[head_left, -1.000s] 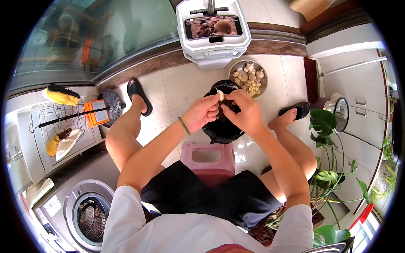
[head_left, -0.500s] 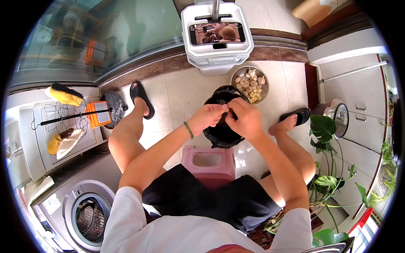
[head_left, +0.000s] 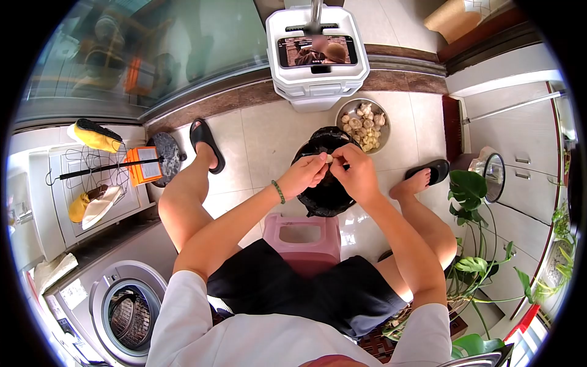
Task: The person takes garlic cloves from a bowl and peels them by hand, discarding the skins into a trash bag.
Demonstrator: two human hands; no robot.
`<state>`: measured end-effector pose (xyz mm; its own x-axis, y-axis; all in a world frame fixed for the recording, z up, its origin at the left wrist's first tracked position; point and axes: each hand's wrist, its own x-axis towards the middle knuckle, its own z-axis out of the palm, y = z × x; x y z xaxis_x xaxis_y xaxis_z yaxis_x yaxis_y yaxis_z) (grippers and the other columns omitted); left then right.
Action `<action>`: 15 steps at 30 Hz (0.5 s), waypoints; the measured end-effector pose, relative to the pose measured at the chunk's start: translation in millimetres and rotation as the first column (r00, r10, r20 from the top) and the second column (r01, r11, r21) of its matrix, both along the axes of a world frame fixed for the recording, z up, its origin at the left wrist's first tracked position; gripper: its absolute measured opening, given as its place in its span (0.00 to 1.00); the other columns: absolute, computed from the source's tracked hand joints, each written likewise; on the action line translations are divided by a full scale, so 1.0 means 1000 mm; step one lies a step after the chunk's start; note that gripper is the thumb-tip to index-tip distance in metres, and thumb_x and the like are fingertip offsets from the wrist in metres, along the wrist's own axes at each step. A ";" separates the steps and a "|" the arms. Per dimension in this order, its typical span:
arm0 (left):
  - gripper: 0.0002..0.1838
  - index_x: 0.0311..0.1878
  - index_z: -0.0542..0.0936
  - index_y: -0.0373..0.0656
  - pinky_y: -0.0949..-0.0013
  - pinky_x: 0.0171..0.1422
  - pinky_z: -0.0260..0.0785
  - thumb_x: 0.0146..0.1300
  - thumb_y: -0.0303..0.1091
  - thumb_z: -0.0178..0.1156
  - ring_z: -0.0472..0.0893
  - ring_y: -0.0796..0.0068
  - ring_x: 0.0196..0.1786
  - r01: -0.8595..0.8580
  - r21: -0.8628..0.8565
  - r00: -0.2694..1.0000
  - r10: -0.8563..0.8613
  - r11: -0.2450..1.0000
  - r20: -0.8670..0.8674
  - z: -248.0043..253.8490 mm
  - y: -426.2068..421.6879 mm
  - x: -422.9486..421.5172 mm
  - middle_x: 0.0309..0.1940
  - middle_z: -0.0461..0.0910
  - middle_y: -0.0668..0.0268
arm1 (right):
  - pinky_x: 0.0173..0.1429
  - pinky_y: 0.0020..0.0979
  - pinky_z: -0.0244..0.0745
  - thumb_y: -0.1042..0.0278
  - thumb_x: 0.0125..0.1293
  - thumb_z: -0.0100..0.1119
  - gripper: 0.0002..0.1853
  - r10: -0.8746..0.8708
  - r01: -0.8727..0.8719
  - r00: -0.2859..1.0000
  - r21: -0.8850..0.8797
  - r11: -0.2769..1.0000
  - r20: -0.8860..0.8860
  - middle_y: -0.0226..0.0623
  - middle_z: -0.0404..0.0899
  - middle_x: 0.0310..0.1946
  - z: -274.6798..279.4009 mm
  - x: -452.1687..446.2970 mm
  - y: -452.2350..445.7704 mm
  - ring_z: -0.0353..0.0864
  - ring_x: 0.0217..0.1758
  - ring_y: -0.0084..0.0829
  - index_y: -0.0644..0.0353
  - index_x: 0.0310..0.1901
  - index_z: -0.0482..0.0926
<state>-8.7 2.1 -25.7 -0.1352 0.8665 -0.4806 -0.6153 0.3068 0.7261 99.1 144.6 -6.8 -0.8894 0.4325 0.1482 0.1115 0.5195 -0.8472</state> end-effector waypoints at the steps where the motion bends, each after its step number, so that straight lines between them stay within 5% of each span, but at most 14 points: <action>1: 0.25 0.30 0.67 0.47 0.78 0.27 0.49 0.77 0.56 0.42 0.54 0.86 0.23 -0.023 0.002 0.998 0.023 1.000 0.051 0.001 0.001 0.001 0.21 0.56 0.78 | 0.32 0.32 0.76 0.81 0.54 0.61 0.06 -0.027 0.027 1.000 -0.019 0.999 -0.002 0.40 0.78 0.30 0.000 0.000 -0.001 0.81 0.27 0.37 0.64 0.35 0.78; 8: 0.25 0.29 0.64 0.49 0.78 0.28 0.50 0.76 0.58 0.42 0.54 0.85 0.24 -0.090 0.031 0.958 0.078 0.996 0.277 0.007 0.004 0.010 0.21 0.55 0.78 | 0.32 0.30 0.76 0.82 0.56 0.61 0.05 -0.084 0.083 0.996 -0.024 0.996 -0.021 0.40 0.77 0.30 0.000 0.002 -0.005 0.80 0.27 0.34 0.65 0.34 0.76; 15: 0.23 0.32 0.68 0.48 0.78 0.28 0.50 0.75 0.58 0.44 0.55 0.85 0.25 -0.073 -0.022 0.972 0.076 0.997 0.223 0.016 0.007 0.002 0.22 0.55 0.78 | 0.30 0.30 0.73 0.83 0.56 0.59 0.05 -0.117 0.109 0.992 -0.154 0.982 -0.042 0.40 0.75 0.28 0.003 -0.001 -0.004 0.77 0.25 0.32 0.65 0.32 0.74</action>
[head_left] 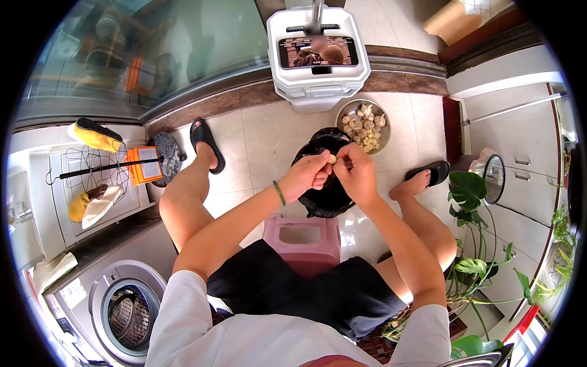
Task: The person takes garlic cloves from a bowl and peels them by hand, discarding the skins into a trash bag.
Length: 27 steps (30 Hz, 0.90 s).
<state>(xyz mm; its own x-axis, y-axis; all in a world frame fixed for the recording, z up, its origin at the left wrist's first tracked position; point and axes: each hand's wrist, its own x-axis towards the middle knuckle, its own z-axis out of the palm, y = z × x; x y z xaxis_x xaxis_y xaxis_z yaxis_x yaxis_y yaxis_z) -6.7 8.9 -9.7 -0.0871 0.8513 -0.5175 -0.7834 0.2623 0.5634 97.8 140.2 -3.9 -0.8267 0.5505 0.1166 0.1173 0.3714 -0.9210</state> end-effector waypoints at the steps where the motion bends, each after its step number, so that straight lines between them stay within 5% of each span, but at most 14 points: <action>1: 0.22 0.34 0.70 0.48 0.78 0.28 0.50 0.75 0.57 0.45 0.55 0.85 0.24 -0.020 -0.033 1.000 0.019 0.999 -0.003 -0.001 0.000 0.000 0.22 0.55 0.79 | 0.30 0.30 0.73 0.83 0.56 0.59 0.05 0.015 -0.015 1.000 0.033 0.999 -0.003 0.40 0.75 0.27 0.000 0.000 0.000 0.77 0.24 0.33 0.65 0.32 0.73; 8: 0.18 0.36 0.75 0.50 0.79 0.27 0.49 0.72 0.54 0.54 0.54 0.89 0.23 -0.109 -0.102 0.992 0.101 0.989 -0.079 -0.008 -0.001 0.001 0.21 0.55 0.83 | 0.30 0.30 0.73 0.83 0.54 0.58 0.06 0.047 -0.041 0.998 0.142 0.989 -0.033 0.39 0.73 0.27 -0.003 0.002 0.001 0.76 0.24 0.34 0.64 0.32 0.72; 13: 0.17 0.35 0.71 0.50 0.79 0.29 0.52 0.74 0.52 0.52 0.56 0.87 0.25 -0.066 -0.090 0.997 0.063 0.994 -0.035 -0.010 -0.002 -0.005 0.22 0.55 0.81 | 0.30 0.29 0.71 0.84 0.54 0.56 0.05 0.103 -0.103 0.995 -0.055 0.993 -0.003 0.38 0.73 0.27 -0.007 0.003 0.004 0.74 0.24 0.31 0.65 0.32 0.71; 21: 0.18 0.34 0.70 0.49 0.80 0.30 0.51 0.74 0.53 0.52 0.56 0.87 0.25 0.086 -0.007 0.995 -0.086 0.996 -0.057 -0.007 -0.002 -0.015 0.22 0.54 0.81 | 0.28 0.27 0.69 0.84 0.55 0.53 0.03 0.052 -0.052 0.999 -0.029 0.998 -0.013 0.37 0.72 0.26 -0.001 0.003 0.021 0.73 0.24 0.28 0.66 0.31 0.72; 27: 0.17 0.45 0.75 0.46 0.81 0.30 0.53 0.75 0.51 0.51 0.56 0.87 0.25 0.052 0.058 0.998 -0.054 0.997 0.030 -0.006 -0.003 -0.017 0.22 0.54 0.81 | 0.28 0.26 0.69 0.82 0.55 0.55 0.02 -0.004 0.004 1.000 -0.132 0.991 0.002 0.36 0.72 0.25 -0.007 0.008 0.035 0.73 0.24 0.25 0.66 0.30 0.74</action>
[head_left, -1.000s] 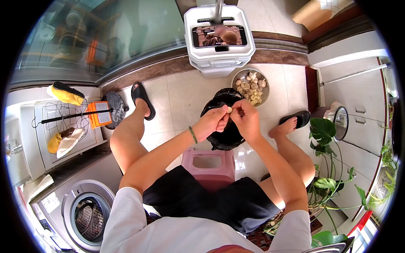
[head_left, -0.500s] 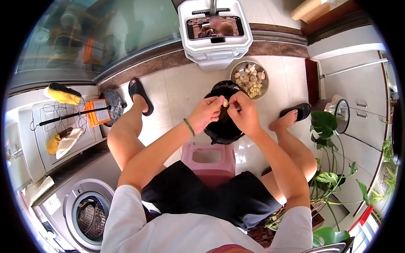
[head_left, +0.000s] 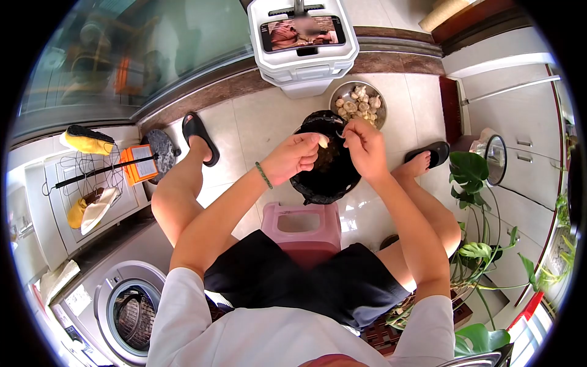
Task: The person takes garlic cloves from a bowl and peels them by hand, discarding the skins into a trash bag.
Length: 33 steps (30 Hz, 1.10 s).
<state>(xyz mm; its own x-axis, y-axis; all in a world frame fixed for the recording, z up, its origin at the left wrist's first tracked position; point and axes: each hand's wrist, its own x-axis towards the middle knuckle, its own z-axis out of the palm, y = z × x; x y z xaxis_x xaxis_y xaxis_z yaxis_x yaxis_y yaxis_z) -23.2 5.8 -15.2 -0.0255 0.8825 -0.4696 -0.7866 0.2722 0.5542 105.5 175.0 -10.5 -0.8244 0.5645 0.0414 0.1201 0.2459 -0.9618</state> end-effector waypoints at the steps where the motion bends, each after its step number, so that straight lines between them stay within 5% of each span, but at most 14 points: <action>1: 0.17 0.47 0.75 0.45 0.81 0.30 0.53 0.75 0.50 0.51 0.57 0.87 0.25 -0.025 0.016 0.997 0.023 1.000 0.077 0.001 0.000 -0.001 0.22 0.54 0.81 | 0.29 0.27 0.70 0.82 0.55 0.57 0.03 0.044 -0.044 0.999 0.048 0.998 -0.009 0.37 0.73 0.26 0.006 0.000 -0.002 0.74 0.25 0.26 0.65 0.31 0.74; 6: 0.16 0.50 0.75 0.45 0.82 0.30 0.55 0.76 0.48 0.50 0.58 0.88 0.25 -0.086 0.012 0.975 0.082 0.996 0.208 0.003 0.002 -0.001 0.22 0.56 0.81 | 0.34 0.29 0.74 0.82 0.53 0.63 0.07 0.194 -0.166 0.979 0.290 0.942 -0.068 0.37 0.77 0.33 0.025 -0.002 -0.014 0.78 0.29 0.32 0.66 0.33 0.76; 13: 0.12 0.43 0.73 0.48 0.80 0.28 0.52 0.77 0.45 0.48 0.56 0.87 0.24 -0.055 -0.044 0.997 0.057 0.998 0.056 0.001 0.003 0.002 0.23 0.56 0.81 | 0.30 0.35 0.76 0.79 0.49 0.65 0.08 0.156 -0.115 0.987 0.483 0.868 -0.046 0.36 0.79 0.31 0.019 -0.005 -0.019 0.80 0.28 0.40 0.61 0.32 0.79; 15: 0.14 0.42 0.74 0.50 0.80 0.26 0.49 0.78 0.47 0.46 0.55 0.87 0.23 -0.011 -0.116 0.995 0.000 0.993 -0.096 -0.003 0.003 0.005 0.23 0.57 0.81 | 0.30 0.36 0.76 0.79 0.49 0.65 0.07 0.152 -0.125 0.988 0.487 0.864 -0.016 0.36 0.78 0.30 0.014 -0.003 -0.021 0.80 0.28 0.41 0.61 0.31 0.79; 29: 0.15 0.37 0.70 0.50 0.78 0.24 0.46 0.79 0.46 0.42 0.53 0.87 0.23 0.069 -0.099 0.991 -0.079 0.993 -0.111 -0.005 -0.001 0.011 0.22 0.56 0.81 | 0.27 0.38 0.72 0.78 0.46 0.64 0.06 0.140 -0.157 0.988 0.515 0.843 0.071 0.35 0.74 0.25 0.012 -0.004 -0.031 0.77 0.24 0.39 0.60 0.24 0.75; 33: 0.17 0.35 0.68 0.50 0.77 0.26 0.46 0.77 0.50 0.46 0.53 0.86 0.24 0.138 -0.066 0.981 -0.146 0.988 -0.129 -0.010 -0.002 0.011 0.22 0.56 0.80 | 0.26 0.33 0.71 0.79 0.47 0.63 0.06 0.134 -0.150 0.988 0.278 0.949 0.076 0.35 0.74 0.24 0.011 -0.006 -0.029 0.75 0.22 0.35 0.62 0.23 0.74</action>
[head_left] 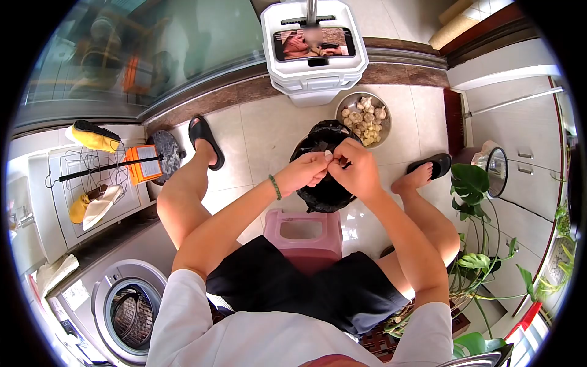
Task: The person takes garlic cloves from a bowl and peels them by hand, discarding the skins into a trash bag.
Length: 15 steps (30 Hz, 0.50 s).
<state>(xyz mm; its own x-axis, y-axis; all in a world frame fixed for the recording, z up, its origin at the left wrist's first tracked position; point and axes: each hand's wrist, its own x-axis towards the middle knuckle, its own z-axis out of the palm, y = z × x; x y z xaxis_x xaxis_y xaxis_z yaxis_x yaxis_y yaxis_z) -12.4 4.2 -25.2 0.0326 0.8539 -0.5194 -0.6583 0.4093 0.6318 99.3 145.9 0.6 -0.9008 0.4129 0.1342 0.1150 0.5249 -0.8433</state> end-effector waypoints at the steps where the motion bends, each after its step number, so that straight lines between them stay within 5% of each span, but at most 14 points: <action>1: 0.17 0.35 0.68 0.50 0.77 0.26 0.46 0.77 0.50 0.46 0.53 0.86 0.24 0.001 -0.001 1.000 -0.001 1.000 0.001 0.000 0.000 -0.001 0.22 0.56 0.80 | 0.26 0.31 0.70 0.80 0.47 0.62 0.06 0.003 -0.004 1.000 -0.092 0.996 -0.005 0.35 0.73 0.24 -0.001 0.000 0.001 0.74 0.21 0.33 0.63 0.24 0.74; 10: 0.19 0.39 0.70 0.46 0.78 0.27 0.48 0.76 0.53 0.47 0.54 0.86 0.24 0.139 0.077 0.990 -0.138 0.987 -0.025 0.019 0.002 -0.016 0.22 0.56 0.80 | 0.27 0.24 0.66 0.83 0.49 0.58 0.04 -0.067 0.060 0.998 -0.318 0.946 -0.011 0.31 0.73 0.23 -0.005 0.002 0.018 0.70 0.23 0.20 0.65 0.24 0.74; 15: 0.19 0.50 0.73 0.41 0.79 0.31 0.51 0.78 0.48 0.44 0.56 0.86 0.26 0.210 0.147 0.976 -0.199 0.967 -0.088 0.023 0.001 -0.015 0.24 0.58 0.79 | 0.27 0.22 0.66 0.84 0.51 0.57 0.04 -0.074 0.054 0.997 -0.426 0.903 -0.031 0.32 0.72 0.26 -0.006 0.006 0.021 0.71 0.25 0.17 0.66 0.24 0.73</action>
